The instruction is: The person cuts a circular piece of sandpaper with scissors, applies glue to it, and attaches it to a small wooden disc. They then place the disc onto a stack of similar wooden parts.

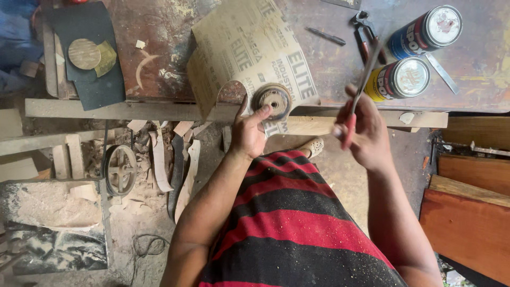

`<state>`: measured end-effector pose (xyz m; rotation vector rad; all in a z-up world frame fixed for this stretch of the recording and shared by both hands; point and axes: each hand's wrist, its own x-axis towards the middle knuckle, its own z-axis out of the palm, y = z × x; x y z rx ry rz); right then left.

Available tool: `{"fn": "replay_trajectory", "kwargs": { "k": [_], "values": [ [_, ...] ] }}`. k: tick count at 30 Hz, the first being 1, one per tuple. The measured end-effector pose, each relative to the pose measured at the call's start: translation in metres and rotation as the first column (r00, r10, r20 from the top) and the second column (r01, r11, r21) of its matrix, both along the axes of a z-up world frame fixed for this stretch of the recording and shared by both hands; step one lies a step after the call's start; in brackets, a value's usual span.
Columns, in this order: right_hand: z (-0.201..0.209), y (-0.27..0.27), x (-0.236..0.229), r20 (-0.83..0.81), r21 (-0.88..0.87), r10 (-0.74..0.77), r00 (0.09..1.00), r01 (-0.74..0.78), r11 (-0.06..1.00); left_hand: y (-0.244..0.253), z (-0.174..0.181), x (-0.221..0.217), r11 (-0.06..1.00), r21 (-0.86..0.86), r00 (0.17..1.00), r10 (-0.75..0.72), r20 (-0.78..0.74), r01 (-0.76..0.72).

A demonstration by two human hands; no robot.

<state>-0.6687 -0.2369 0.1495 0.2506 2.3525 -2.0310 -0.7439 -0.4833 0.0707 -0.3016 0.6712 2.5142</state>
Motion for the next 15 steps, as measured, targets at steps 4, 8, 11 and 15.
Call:
{"fn": "replay_trajectory", "kwargs": {
  "k": [4, 8, 11, 15],
  "values": [
    [-0.027, 0.008, 0.040, 0.215, -0.307, 0.067, 0.974, 0.003, 0.952, 0.008, -0.003, -0.013, 0.998, 0.038, 0.998, 0.057, 0.041, -0.058],
    [-0.057, -0.015, 0.063, 0.358, -0.482, 0.083, 0.930, 0.108, 0.870, 0.013, 0.000, -0.015, 0.994, 0.067, 0.996, 0.084, 0.015, -0.085],
    [-0.059, -0.027, 0.065, 0.228, -0.477, 0.219, 0.949, -0.087, 0.875, 0.017, 0.006, -0.014, 0.994, 0.091, 0.997, 0.066, 0.034, -0.068],
    [-0.052, -0.039, 0.050, 0.133, -0.537, 0.288, 0.948, -0.176, 0.825, 0.017, 0.016, -0.007, 0.994, 0.107, 0.999, 0.027, -0.047, -0.022]
  ]
}}
